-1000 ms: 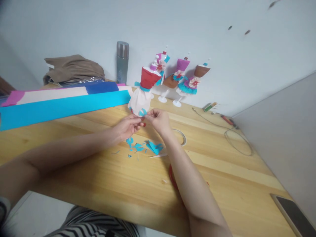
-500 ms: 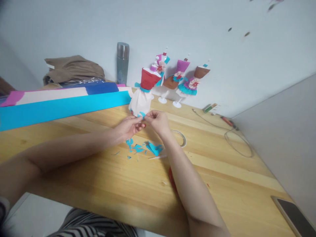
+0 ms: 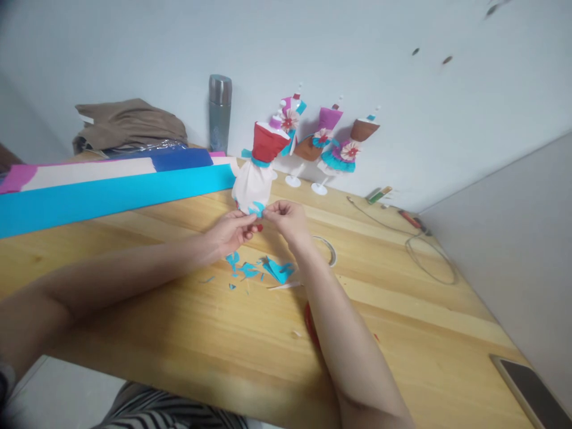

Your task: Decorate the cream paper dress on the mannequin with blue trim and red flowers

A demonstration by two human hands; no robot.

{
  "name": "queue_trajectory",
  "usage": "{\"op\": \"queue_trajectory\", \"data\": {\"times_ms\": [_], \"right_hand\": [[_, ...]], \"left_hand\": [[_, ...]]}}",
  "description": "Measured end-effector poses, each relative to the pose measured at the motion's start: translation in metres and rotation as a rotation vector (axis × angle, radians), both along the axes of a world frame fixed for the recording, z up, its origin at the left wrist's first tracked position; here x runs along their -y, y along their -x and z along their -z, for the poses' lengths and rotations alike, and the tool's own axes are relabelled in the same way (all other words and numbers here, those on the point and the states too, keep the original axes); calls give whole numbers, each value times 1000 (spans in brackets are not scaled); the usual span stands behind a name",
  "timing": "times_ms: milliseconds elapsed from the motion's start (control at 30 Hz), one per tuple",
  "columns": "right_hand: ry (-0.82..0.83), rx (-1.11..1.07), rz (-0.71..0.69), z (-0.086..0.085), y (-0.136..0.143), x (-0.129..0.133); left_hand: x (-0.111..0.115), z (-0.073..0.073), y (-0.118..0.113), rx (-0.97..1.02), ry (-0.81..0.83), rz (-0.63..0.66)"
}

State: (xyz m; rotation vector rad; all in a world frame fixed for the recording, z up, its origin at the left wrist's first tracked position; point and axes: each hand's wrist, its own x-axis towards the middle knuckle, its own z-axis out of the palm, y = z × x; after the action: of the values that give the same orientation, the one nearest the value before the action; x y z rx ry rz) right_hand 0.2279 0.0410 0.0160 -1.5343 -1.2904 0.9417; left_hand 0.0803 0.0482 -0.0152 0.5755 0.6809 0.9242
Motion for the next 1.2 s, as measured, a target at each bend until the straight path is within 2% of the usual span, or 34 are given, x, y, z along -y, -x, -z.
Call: {"op": "queue_trajectory", "data": {"times_ms": [467, 767, 1200], "right_hand": [[-25, -40, -76, 1, -6, 4], [-101, -3, -50, 4, -1, 2], [-65, -5, -90, -1, 0, 8]], "left_hand": [[-1, 1, 1, -2, 5, 12], [-1, 3, 2, 29, -8, 33], [3, -1, 3, 16, -5, 34]]}}
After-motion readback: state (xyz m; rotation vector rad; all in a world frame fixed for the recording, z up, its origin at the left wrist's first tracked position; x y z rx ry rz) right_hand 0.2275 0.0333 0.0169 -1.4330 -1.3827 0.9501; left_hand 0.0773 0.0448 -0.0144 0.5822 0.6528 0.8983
